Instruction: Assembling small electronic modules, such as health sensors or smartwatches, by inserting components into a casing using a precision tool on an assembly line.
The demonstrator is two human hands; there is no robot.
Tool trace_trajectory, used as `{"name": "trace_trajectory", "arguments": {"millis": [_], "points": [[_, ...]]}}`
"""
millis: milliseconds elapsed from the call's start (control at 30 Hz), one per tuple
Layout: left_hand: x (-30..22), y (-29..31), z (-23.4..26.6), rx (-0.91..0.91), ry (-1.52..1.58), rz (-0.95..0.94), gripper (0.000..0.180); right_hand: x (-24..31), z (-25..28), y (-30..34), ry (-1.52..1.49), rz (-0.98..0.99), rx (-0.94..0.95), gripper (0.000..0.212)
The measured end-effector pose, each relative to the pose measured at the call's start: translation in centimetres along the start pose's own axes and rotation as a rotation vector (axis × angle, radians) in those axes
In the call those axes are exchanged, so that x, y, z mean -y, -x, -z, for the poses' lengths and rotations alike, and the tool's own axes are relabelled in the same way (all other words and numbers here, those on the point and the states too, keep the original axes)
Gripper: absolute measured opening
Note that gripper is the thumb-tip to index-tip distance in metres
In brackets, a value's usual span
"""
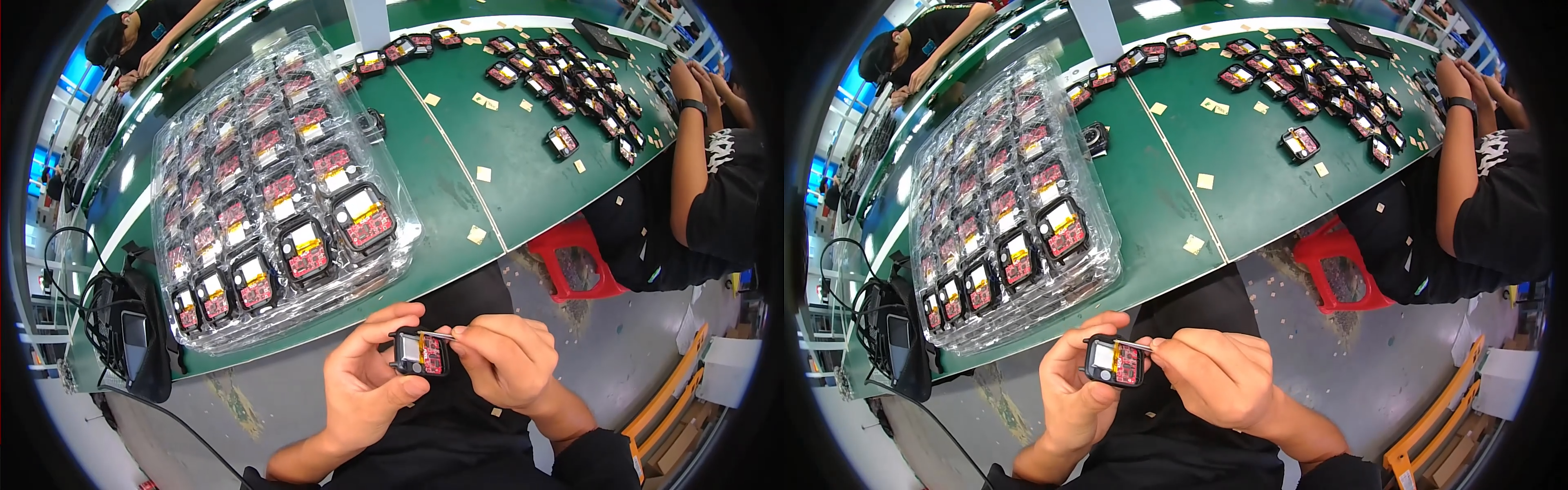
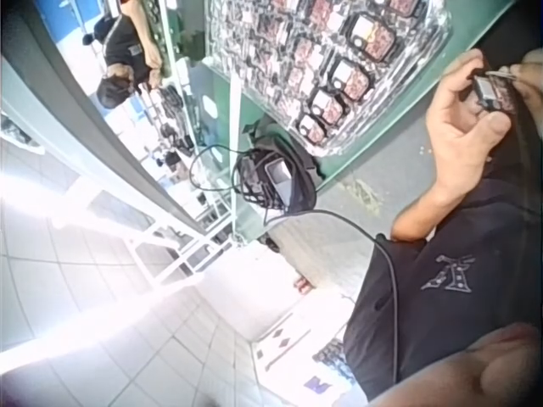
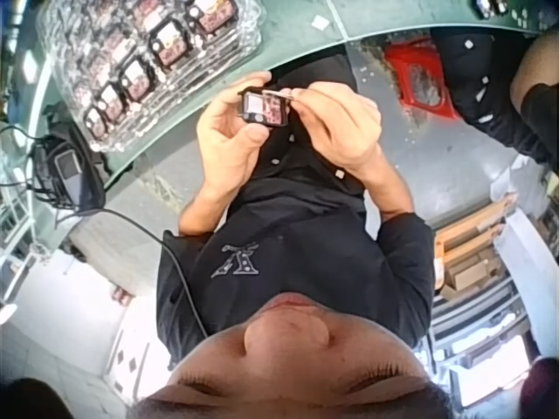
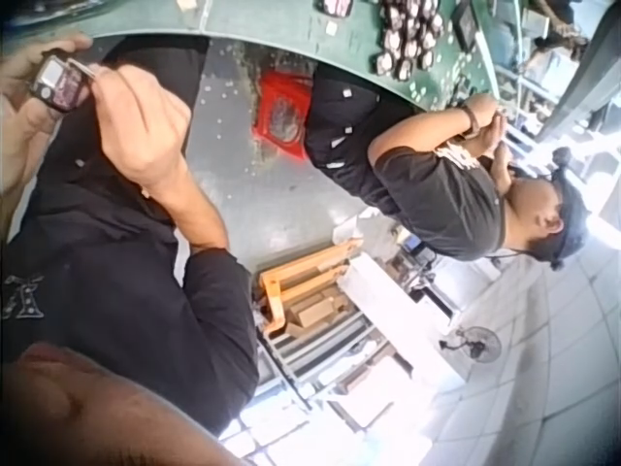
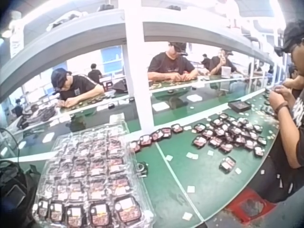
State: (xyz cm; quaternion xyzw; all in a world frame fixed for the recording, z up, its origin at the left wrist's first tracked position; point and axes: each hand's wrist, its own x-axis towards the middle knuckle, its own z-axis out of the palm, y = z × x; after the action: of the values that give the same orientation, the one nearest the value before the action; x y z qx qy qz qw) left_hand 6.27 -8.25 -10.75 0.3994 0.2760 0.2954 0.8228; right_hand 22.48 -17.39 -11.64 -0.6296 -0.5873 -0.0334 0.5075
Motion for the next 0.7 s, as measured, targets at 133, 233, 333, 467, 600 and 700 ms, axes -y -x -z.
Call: {"name": "trace_trajectory", "arguments": {"millis": [133, 233, 333, 467, 600, 700], "points": [[0.0, 0.1, -0.5, -0.007, 0.035, -0.018, 0.065, 0.3, 0.0, 0.3, 0.022, -0.039, 0.006, 0.026], [-0.2, 0.1, -1.0, -0.028, 0.038, -0.017, 0.066, 0.2, -0.1, 0.6, 0.118, 0.02, 0.009, 0.026], [-0.5, 0.2, -1.4, -0.056, 0.012, -0.02, 0.067, 0.2, 0.0, 0.5, 0.135, 0.037, 0.021, 0.027], [-0.3, 0.2, -1.2, -0.058, -0.021, -0.051, 0.068, 0.2, 0.6, 0.0, 0.08, 0.001, 0.083, 0.028], [0.0, 0.5, -0.5, -0.09, -0.034, -0.073, 0.072, -0.5, 1.2, -1.0, -0.119, -0.03, 0.193, 0.026], [-0.5, 1.4, 1.9, 0.13, 0.044, -0.179, 0.065, -2.2, 2.0, -2.4, -0.263, -0.104, 0.146, 0.025]]}}
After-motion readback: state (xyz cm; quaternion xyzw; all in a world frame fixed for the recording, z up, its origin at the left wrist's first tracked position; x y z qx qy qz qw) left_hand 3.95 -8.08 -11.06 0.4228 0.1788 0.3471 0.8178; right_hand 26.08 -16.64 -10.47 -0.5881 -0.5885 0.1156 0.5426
